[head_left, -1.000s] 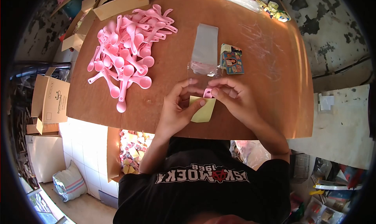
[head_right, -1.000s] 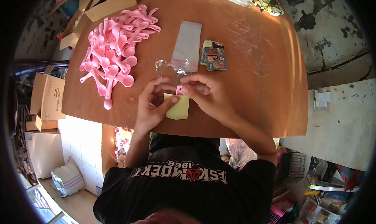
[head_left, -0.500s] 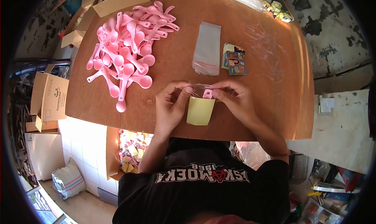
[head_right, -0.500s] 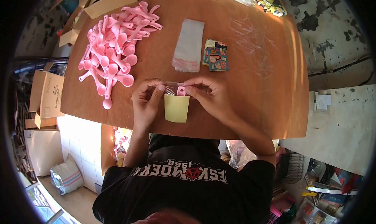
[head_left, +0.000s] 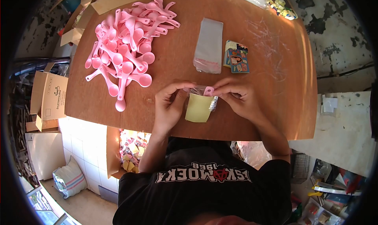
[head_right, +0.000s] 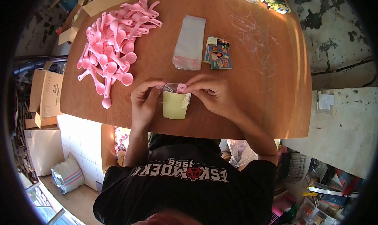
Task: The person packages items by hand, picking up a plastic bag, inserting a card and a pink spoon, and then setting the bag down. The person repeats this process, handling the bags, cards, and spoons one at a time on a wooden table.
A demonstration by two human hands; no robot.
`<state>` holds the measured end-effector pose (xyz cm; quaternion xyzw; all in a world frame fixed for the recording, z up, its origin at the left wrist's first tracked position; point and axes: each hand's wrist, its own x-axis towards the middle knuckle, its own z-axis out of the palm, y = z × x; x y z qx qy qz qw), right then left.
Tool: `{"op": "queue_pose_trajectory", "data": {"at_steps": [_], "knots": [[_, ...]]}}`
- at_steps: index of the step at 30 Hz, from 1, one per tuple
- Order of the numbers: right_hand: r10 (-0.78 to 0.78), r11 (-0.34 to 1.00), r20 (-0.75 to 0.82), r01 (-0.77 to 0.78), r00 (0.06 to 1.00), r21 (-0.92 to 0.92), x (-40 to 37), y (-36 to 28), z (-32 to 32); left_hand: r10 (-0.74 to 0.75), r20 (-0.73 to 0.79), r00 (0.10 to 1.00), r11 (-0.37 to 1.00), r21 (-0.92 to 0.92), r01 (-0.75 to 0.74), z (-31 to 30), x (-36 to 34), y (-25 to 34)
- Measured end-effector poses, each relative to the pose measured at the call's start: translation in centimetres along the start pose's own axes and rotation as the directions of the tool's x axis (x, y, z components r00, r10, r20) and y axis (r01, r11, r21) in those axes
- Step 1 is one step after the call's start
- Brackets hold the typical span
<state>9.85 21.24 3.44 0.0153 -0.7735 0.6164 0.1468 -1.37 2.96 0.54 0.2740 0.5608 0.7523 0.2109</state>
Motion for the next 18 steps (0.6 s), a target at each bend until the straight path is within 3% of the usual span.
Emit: {"op": "queue_pose_trajectory", "data": {"at_steps": [3,5,9,11,12,18], "knots": [[0.001,0.998,0.005,-0.001,1.0,-0.068,-0.2,0.2,-0.1,0.012,0.018,1.0,1.0,-0.002,-0.012,-0.3,0.0,0.0],[-0.013,0.992,0.018,0.015,1.0,-0.122,-0.1,0.1,-0.1,-0.109,0.021,0.994,0.986,-0.123,0.111,-0.5,-0.2,0.0],[0.005,0.992,-0.023,-0.008,1.0,-0.125,-0.3,0.2,0.2,-0.091,0.009,0.996,0.991,-0.098,0.091,0.3,-0.2,0.9],[0.026,0.998,-0.052,-0.023,0.998,0.052,-0.5,0.1,0.5,-0.06,-0.016,0.998,0.998,-0.03,0.059,0.5,-0.2,0.5],[0.026,0.998,-0.052,-0.023,0.998,0.052,-0.4,0.1,0.6,-0.059,-0.015,0.998,0.998,-0.029,0.059,0.5,-0.2,0.4],[-0.103,0.978,-0.003,0.1,0.995,-0.183,-0.4,0.6,0.6,-0.002,-0.102,0.995,1.0,-0.03,-0.001,0.8,-0.1,0.3]]}}
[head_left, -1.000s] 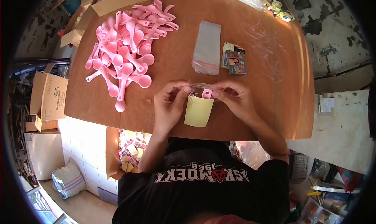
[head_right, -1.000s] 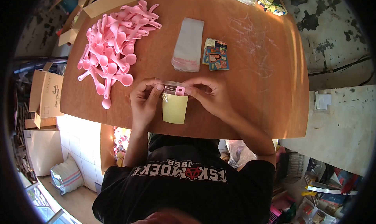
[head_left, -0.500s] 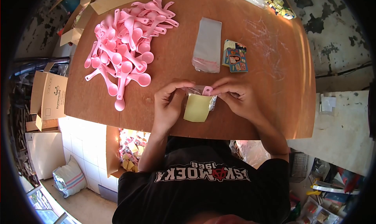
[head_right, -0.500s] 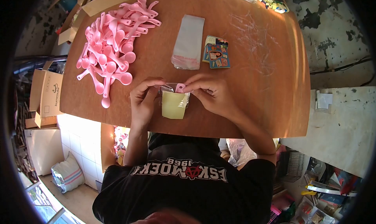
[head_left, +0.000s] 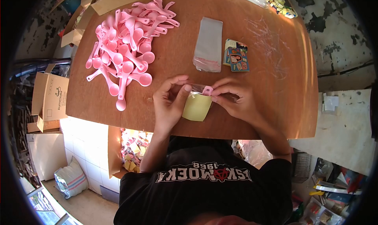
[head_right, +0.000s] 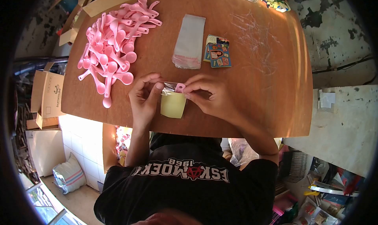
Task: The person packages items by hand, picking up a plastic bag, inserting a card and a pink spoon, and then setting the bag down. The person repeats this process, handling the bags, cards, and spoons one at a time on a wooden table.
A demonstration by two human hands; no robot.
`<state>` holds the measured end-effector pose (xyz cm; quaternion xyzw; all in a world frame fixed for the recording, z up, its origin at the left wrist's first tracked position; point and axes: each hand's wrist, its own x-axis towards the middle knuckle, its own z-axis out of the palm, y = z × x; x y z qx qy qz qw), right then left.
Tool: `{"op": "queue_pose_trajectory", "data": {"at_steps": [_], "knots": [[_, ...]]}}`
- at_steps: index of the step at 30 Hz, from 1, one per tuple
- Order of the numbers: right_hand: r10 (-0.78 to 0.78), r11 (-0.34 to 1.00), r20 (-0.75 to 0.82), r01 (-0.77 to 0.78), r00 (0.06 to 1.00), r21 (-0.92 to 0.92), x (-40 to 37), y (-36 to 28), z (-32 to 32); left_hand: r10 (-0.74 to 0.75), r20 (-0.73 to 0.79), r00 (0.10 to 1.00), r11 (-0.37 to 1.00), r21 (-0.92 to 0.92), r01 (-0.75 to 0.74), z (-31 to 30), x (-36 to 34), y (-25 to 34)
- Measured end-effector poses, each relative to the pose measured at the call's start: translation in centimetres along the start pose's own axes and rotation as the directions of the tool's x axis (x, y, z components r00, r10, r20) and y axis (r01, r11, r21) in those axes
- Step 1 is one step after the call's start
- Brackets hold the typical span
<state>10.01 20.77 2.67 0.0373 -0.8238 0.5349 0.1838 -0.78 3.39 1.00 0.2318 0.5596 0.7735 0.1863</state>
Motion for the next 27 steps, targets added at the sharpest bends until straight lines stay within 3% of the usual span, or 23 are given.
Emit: {"op": "queue_pose_trajectory", "data": {"at_steps": [3,5,8,9,12,14,15,17,18,19,21,22,23,25,26,27], "knots": [[0.038,0.992,-0.071,-0.029,0.997,0.123,-0.3,0.2,0.3,-0.05,0.053,0.997,0.996,-0.075,0.054,-0.2,-0.2,1.1],[0.082,0.972,-0.054,-0.068,0.995,0.227,-0.4,0.0,0.5,-0.151,0.181,0.972,0.984,0.121,0.13,-2.3,-0.9,1.0],[0.136,0.954,0.043,-0.142,0.99,0.265,-0.6,-1.2,0.4,-0.116,0.246,0.962,0.98,0.185,0.071,-6.3,-3.2,3.1],[0.135,0.953,0.045,-0.142,0.99,0.269,-0.6,-1.1,0.3,-0.17,0.22,0.96,0.976,0.174,0.133,-8.0,-4.6,4.2],[0.037,0.982,0.033,-0.043,0.999,0.184,-0.6,-0.9,0.4,-0.218,0.156,0.963,0.904,0.405,0.139,-13.3,-8.2,7.5],[0.037,0.987,0.045,-0.044,0.998,0.155,-0.5,-1.1,0.4,-0.307,0.063,0.95,0.73,0.656,0.193,-16.8,-10.8,9.3],[0.038,0.986,0.047,-0.045,0.998,0.162,-0.5,-1.2,0.4,-0.406,-0.038,0.913,0.584,0.758,0.291,-18.4,-12.0,10.1],[0.031,0.993,0.055,-0.037,0.998,0.116,-0.4,-1.2,0.5,-0.293,-0.122,0.948,0.242,0.95,0.197,-18.5,-13.2,11.6],[0.032,0.992,0.058,-0.038,0.998,0.119,-0.4,-1.2,0.5,-0.245,-0.173,0.954,0.179,0.959,0.22,-18.0,-13.4,12.2],[0.027,0.993,0.072,-0.035,0.997,0.113,-0.4,-1.1,0.5,-0.181,-0.191,0.965,0.275,0.932,0.236,-17.5,-13.5,12.3],[0.02,0.994,0.096,-0.03,0.995,0.109,-0.5,-1.0,0.7,-0.12,-0.041,0.992,0.639,0.762,0.109,-15.9,-13.8,12.6],[0.031,0.994,0.112,-0.042,0.993,0.097,-0.7,-0.9,0.8,0.075,0.183,0.98,0.781,0.601,-0.172,-13.8,-12.9,12.4],[0.041,0.995,0.127,-0.052,0.991,0.083,-0.7,-0.8,0.9,0.392,0.267,0.881,0.883,0.159,-0.441,-11.0,-12.0,10.7],[0.038,0.996,0.127,-0.048,0.991,0.075,-0.8,-0.8,1.2,0.57,0.505,0.649,0.817,-0.43,-0.383,-5.9,-9.3,10.9],[0.041,0.996,0.118,-0.049,0.992,0.068,-0.8,-0.8,1.3,0.609,0.539,0.581,0.767,-0.588,-0.258,-3.9,-8.9,11.3],[0.042,0.997,0.127,-0.051,0.991,0.064,-0.8,-0.8,1.3,0.562,0.619,0.548,0.793,-0.592,-0.145,-2.6,-8.6,12.4]]}}
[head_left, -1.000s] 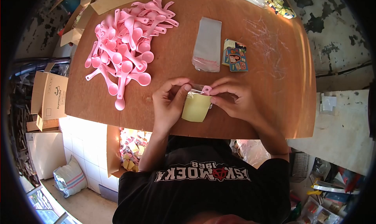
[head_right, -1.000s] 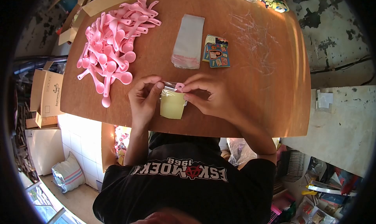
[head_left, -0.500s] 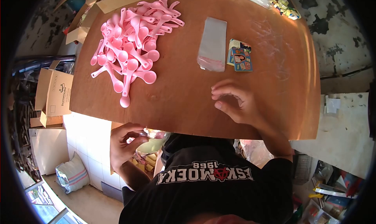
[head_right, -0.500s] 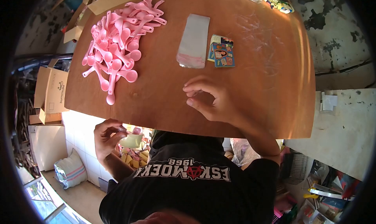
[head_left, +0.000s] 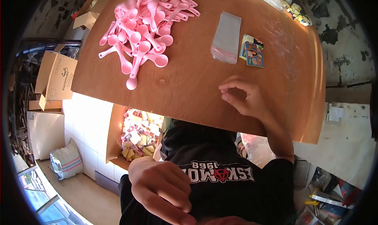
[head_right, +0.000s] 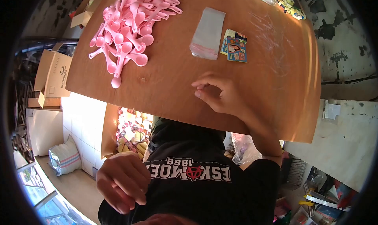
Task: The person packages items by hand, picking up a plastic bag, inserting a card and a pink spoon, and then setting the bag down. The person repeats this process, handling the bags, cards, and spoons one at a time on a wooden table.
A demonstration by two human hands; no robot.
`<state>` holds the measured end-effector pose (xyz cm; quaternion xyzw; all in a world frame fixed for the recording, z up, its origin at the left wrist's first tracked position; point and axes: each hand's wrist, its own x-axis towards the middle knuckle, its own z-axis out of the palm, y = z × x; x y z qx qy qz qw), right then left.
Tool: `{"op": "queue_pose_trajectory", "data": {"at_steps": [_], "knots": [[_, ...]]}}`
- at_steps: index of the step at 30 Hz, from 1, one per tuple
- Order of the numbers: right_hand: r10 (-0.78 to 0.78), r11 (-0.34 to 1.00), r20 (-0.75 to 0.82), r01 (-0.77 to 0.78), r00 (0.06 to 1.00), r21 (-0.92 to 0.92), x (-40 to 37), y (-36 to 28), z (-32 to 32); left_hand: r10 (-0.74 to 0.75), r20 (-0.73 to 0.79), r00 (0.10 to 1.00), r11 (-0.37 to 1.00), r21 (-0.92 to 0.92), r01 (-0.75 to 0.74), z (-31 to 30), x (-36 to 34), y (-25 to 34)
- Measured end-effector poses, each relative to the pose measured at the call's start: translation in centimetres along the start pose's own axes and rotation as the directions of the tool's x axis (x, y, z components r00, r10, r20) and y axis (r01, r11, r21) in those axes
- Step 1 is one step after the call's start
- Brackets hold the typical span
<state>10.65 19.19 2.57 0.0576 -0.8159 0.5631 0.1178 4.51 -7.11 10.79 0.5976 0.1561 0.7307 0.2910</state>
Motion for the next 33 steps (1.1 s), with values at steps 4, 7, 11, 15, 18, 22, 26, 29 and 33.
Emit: {"op": "queue_pose_trajectory", "data": {"at_steps": [4,7,11,15,18,22,26,29,33], "knots": [[0.08,0.991,0.017,-0.078,0.997,-0.107,-0.2,-0.4,-0.6,0.198,-0.12,0.973,0.974,-0.085,-0.209,2.7,4.0,-1.3],[0.193,0.94,-0.06,-0.202,0.979,-0.273,0.4,-2.3,-2.2,0.013,-0.046,0.999,0.954,-0.297,-0.026,2.1,1.9,-1.1],[0.13,0.897,-0.168,-0.188,0.977,-0.399,1.9,-1.0,-4.7,0.069,0.006,0.998,0.988,-0.139,-0.067,2.1,1.9,-0.8],[0.083,0.829,-0.176,-0.166,0.981,-0.534,4.6,0.0,-5.7,0.059,0.008,0.998,0.984,-0.169,-0.057,1.8,2.8,-0.4],[0.114,0.792,-0.182,-0.2,0.977,-0.577,6.9,0.9,-5.8,0.217,0.034,0.975,0.976,-0.038,-0.216,1.7,4.8,-0.4],[0.158,0.667,-0.088,-0.173,0.983,-0.725,9.5,2.7,-5.6,0.223,-0.069,0.972,0.972,-0.055,-0.227,1.5,3.8,0.1],[0.277,0.602,-0.047,-0.211,0.96,-0.77,11.1,4.2,-5.7,0.094,0.187,0.978,0.96,-0.279,-0.039,-1.5,3.1,1.4],[0.236,0.596,-0.025,-0.165,0.971,-0.785,11.4,5.0,-6.0,0.093,0.141,0.986,0.971,-0.231,-0.058,-2.1,2.9,1.9],[0.313,0.579,-0.102,-0.274,0.944,-0.768,11.6,4.2,-5.4,0.209,-0.12,0.971,0.973,-0.075,-0.219,-1.1,3.1,1.8]]}}
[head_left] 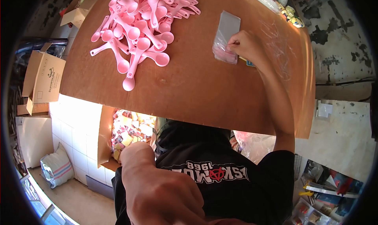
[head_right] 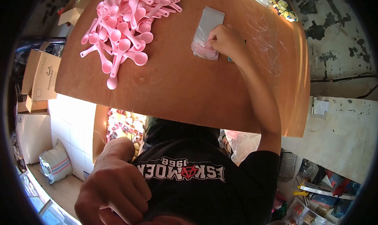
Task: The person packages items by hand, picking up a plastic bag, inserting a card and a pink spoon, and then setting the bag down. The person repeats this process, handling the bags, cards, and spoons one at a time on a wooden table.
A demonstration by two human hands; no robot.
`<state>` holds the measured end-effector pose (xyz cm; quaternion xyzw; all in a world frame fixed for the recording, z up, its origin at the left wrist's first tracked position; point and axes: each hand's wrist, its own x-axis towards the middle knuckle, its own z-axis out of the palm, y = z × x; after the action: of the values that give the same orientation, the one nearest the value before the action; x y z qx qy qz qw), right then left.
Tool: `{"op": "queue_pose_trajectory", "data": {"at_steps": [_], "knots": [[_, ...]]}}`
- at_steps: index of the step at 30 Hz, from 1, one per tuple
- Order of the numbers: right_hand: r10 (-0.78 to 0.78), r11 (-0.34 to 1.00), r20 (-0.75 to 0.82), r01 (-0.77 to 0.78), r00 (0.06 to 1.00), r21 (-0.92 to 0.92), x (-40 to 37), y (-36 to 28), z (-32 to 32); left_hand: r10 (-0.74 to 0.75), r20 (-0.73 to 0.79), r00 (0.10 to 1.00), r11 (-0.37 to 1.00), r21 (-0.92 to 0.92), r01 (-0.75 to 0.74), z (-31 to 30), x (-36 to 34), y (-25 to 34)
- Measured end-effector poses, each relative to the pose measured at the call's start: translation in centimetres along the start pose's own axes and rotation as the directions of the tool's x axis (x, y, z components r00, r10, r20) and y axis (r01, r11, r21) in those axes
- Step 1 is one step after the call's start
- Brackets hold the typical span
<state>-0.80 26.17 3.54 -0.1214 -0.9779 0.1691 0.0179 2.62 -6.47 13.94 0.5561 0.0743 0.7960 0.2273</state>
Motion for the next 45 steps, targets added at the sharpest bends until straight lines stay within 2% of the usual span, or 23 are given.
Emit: {"op": "queue_pose_trajectory", "data": {"at_steps": [3,5,7,9,10,11,12,14,18,20,24,26,28,30,34,36,37,38,39,41,42,43,45], "knots": [[-0.092,0.996,-0.102,0.091,0.99,-0.013,-0.1,0.5,-0.5,0.073,0.121,0.99,0.997,-0.02,-0.071,-1.7,0.2,-0.4],[-0.054,0.993,-0.073,0.046,0.996,-0.111,-0.5,0.6,-0.7,-0.119,-0.066,0.991,0.993,0.017,0.121,-2.7,-0.8,-0.5],[-0.06,0.992,-0.065,0.052,0.996,-0.111,-1.1,0.3,-1.0,-0.303,-0.247,0.92,0.949,0.011,0.316,-3.7,-1.7,-0.9],[-0.074,0.991,-0.055,0.067,0.996,-0.119,-1.3,0.1,-1.5,-0.434,-0.407,0.804,0.731,0.362,0.578,-5.0,-1.6,-2.3],[-0.062,0.993,-0.058,0.056,0.996,-0.107,-1.4,-0.2,-1.6,-0.488,-0.404,0.774,0.537,0.56,0.631,-5.7,-0.9,-3.1],[-0.052,0.995,-0.056,0.047,0.997,-0.093,-1.6,-0.4,-1.5,-0.535,-0.421,0.733,0.301,0.715,0.631,-6.5,-0.2,-4.1],[-0.057,0.995,-0.05,0.052,0.997,-0.091,-1.6,-0.2,-1.3,-0.532,-0.428,0.73,0.298,0.713,0.635,-7.4,0.0,-5.0],[-0.069,0.997,-0.03,0.068,0.997,-0.039,-1.1,0.3,-1.1,-0.56,-0.268,0.784,-0.072,0.958,0.277,-9.9,-0.4,-7.5],[-0.064,0.998,-0.026,0.064,0.998,0.015,-1.1,-0.1,-1.2,-0.501,-0.164,0.85,-0.095,0.986,0.134,-13.9,-0.7,-11.9],[-0.076,0.997,-0.029,0.075,0.997,-0.035,-1.0,-0.1,-1.2,-0.61,-0.322,0.724,-0.14,0.943,0.302,-15.2,-0.6,-13.6],[-0.098,0.995,-0.014,0.098,0.995,-0.001,-0.7,0.7,-1.0,-0.552,-0.268,0.789,-0.107,0.962,0.251,-16.3,-0.4,-15.6],[-0.064,0.998,-0.019,0.064,0.998,0.011,-1.0,1.0,-1.5,-0.608,-0.427,0.669,-0.096,0.876,0.472,-16.2,-0.2,-15.8],[-0.032,0.999,-0.018,0.033,0.999,0.028,-1.2,1.3,-1.8,-0.609,-0.44,0.66,-0.076,0.861,0.504,-16.2,-0.3,-16.1],[-0.062,0.996,-0.092,0.068,0.994,0.065,-1.0,1.9,-1.7,-0.609,-0.458,0.647,-0.058,0.84,0.54,-16.3,-0.6,-16.2],[-0.041,0.998,-0.127,0.046,0.991,0.031,-1.8,1.4,-2.5,-0.618,-0.421,0.664,-0.083,0.875,0.477,-16.6,-0.9,-16.3],[-0.021,0.998,-0.313,0.038,0.95,0.047,-2.5,0.8,-2.9,-0.623,-0.423,0.658,-0.098,0.876,0.472,-16.6,-1.1,-16.4],[-0.018,0.998,-0.313,0.035,0.95,0.049,-3.0,0.5,-3.1,-0.472,-0.4,0.785,-0.1,0.909,0.404,-16.4,-1.3,-16.7],[-0.101,0.994,-0.37,0.106,0.923,-0.005,-3.6,0.2,-3.3,-0.307,-0.355,0.883,-0.114,0.935,0.336,-16.1,-1.6,-16.8],[-0.183,0.983,-0.42,0.173,0.889,-0.062,-4.4,-0.2,-3.4,-0.313,-0.356,0.881,-0.112,0.934,0.338,-15.6,-1.6,-16.5],[-0.236,0.971,-0.406,0.195,0.883,-0.14,-6.9,-1.6,-4.0,-0.326,-0.602,0.729,0.203,0.708,0.676,-13.6,-1.1,-15.3],[-0.297,0.949,-0.391,0.223,0.871,-0.223,-8.0,-2.3,-4.2,-0.438,-0.672,0.597,0.363,0.476,0.801,-12.4,-1.2,-14.6],[-0.3,0.948,-0.396,0.224,0.868,-0.228,-9.0,-2.7,-4.2,-0.436,-0.668,0.603,0.365,0.481,0.797,-11.5,-1.3,-14.0],[-0.362,0.927,-0.383,0.286,0.85,-0.241,-11.1,-3.6,-3.7,-0.703,-0.631,0.328,0.504,-0.116,0.856,-9.9,-2.1,-13.0]]}}
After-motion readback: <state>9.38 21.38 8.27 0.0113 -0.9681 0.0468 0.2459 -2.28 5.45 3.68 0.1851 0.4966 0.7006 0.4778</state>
